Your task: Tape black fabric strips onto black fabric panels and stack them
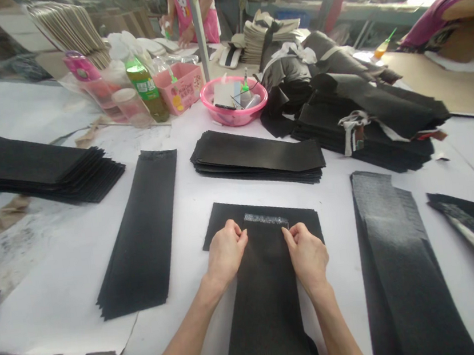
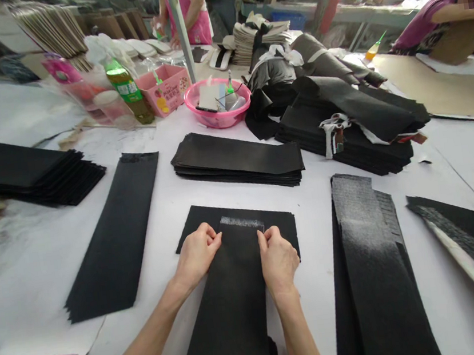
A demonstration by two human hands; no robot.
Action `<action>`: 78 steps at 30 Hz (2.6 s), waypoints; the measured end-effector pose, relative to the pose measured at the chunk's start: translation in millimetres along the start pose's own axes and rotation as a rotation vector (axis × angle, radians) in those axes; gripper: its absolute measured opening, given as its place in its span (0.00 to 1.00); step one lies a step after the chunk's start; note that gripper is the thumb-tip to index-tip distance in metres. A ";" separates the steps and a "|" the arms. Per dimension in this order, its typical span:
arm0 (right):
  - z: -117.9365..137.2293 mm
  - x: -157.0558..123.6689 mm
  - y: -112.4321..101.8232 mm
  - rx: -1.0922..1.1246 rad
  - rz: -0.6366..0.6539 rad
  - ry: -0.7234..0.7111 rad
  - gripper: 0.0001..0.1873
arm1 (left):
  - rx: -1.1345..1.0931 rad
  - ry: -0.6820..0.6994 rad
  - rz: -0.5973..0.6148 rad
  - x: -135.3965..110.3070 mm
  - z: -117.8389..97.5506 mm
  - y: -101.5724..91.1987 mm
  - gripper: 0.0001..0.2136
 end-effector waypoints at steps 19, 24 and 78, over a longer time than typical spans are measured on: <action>-0.2 0.6 1.5 -0.023 0.005 -0.013 0.15 | 0.251 0.009 -0.054 -11.9 -12.0 -3.7 0.04; 1.1 0.2 -1.8 -0.020 0.008 -0.014 0.14 | 0.461 0.269 -0.267 -28.8 -33.0 -4.4 0.10; 28.4 53.9 -6.7 0.061 0.039 -0.928 0.04 | 0.522 0.703 -0.296 -5.2 -43.7 4.8 0.18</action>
Point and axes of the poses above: each hand's wrist, its own x-axis towards the middle knuckle, its own y-axis out of the palm, z = x × y, the point moved 6 cm from there along x, towards the middle knuckle, and after that the axes turned 15 degrees about -y, right-handed, at the moved point
